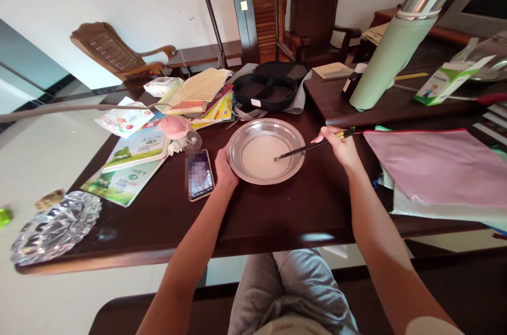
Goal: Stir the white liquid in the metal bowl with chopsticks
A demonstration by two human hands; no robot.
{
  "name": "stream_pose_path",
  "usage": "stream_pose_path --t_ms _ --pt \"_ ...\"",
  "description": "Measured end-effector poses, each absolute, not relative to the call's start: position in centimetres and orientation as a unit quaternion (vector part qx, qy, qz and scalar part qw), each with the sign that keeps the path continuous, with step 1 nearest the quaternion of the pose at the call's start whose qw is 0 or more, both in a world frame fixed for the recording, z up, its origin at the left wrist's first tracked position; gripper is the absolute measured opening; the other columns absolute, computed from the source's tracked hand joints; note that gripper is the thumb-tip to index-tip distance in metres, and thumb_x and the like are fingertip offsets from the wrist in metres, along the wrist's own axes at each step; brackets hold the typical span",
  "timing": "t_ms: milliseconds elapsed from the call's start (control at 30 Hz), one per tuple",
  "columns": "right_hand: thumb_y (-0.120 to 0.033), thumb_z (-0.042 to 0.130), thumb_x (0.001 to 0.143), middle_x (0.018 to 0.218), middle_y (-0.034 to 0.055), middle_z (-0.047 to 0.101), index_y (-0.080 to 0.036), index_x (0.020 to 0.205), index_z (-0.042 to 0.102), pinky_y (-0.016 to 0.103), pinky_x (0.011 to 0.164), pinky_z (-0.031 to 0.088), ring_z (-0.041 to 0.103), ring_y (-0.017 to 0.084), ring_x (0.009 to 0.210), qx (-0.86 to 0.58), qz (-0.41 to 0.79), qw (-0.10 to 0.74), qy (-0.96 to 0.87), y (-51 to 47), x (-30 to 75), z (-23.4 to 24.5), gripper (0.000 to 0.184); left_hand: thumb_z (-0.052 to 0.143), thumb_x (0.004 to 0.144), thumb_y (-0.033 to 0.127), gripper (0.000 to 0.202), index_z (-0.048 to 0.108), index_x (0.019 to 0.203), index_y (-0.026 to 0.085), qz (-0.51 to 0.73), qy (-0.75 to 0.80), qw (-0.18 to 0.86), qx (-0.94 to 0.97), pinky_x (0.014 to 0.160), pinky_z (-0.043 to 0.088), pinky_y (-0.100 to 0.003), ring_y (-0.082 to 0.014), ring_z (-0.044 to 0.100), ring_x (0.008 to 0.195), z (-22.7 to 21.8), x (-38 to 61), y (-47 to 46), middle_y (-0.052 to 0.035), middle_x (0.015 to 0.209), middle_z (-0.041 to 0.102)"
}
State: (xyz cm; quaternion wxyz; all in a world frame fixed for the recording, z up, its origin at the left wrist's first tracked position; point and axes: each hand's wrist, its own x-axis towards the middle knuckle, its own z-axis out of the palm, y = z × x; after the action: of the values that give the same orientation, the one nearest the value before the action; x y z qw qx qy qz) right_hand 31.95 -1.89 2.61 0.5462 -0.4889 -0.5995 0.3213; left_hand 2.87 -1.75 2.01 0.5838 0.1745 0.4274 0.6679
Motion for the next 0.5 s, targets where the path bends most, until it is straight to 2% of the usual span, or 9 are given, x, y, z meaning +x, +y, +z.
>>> stream_pose_path --t_ms 133,267,400,500 --pt "-0.072 0.066 0.083 0.076 0.0044 0.077 -0.025 0.068 0.077 0.039 0.087 0.054 0.074 0.025 0.082 -0.458 0.367 0.497 -0.639 -1.9 31.3 2.4 0.051 0.058 0.078 0.023 0.013 0.068 0.07 0.018 0.665 0.435 0.584 0.167 0.074 0.057 -0.029 -0.0185 0.069 0.066 2.2 2.9 -1.8 -0.0012 0.066 0.072" --pt "-0.071 0.067 0.084 0.084 0.0049 0.078 -0.026 0.078 0.08 0.039 0.087 0.053 0.072 0.025 0.087 -0.468 0.325 0.495 -0.655 -1.8 31.2 2.2 0.047 0.054 0.08 0.022 0.018 0.07 0.073 0.017 0.66 0.438 0.589 0.164 0.076 0.057 -0.029 -0.0196 0.071 0.072 2.3 3.0 -1.8 -0.0025 0.069 0.073" --pt "-0.074 0.065 0.083 0.073 0.004 0.076 -0.026 0.066 0.076 0.04 0.087 0.053 0.07 0.024 0.079 -0.5 0.301 0.546 -0.601 -2.0 32.0 2.6 0.051 0.055 0.08 0.023 0.018 0.071 0.075 0.017 0.66 0.435 0.59 0.164 0.077 0.057 -0.029 -0.0198 0.071 0.072 2.2 3.0 -1.8 -0.0039 0.074 0.076" --pt "-0.074 0.065 0.083 0.07 0.0038 0.075 -0.026 0.062 0.073 0.04 0.088 0.054 0.072 0.025 0.077 -0.483 0.346 0.527 -0.607 -2.1 31.8 2.8 0.053 0.056 0.08 0.022 0.017 0.07 0.071 0.017 0.663 0.436 0.587 0.162 0.077 0.057 -0.029 -0.0206 0.071 0.074 2.2 2.9 -1.8 -0.0038 0.071 0.075"
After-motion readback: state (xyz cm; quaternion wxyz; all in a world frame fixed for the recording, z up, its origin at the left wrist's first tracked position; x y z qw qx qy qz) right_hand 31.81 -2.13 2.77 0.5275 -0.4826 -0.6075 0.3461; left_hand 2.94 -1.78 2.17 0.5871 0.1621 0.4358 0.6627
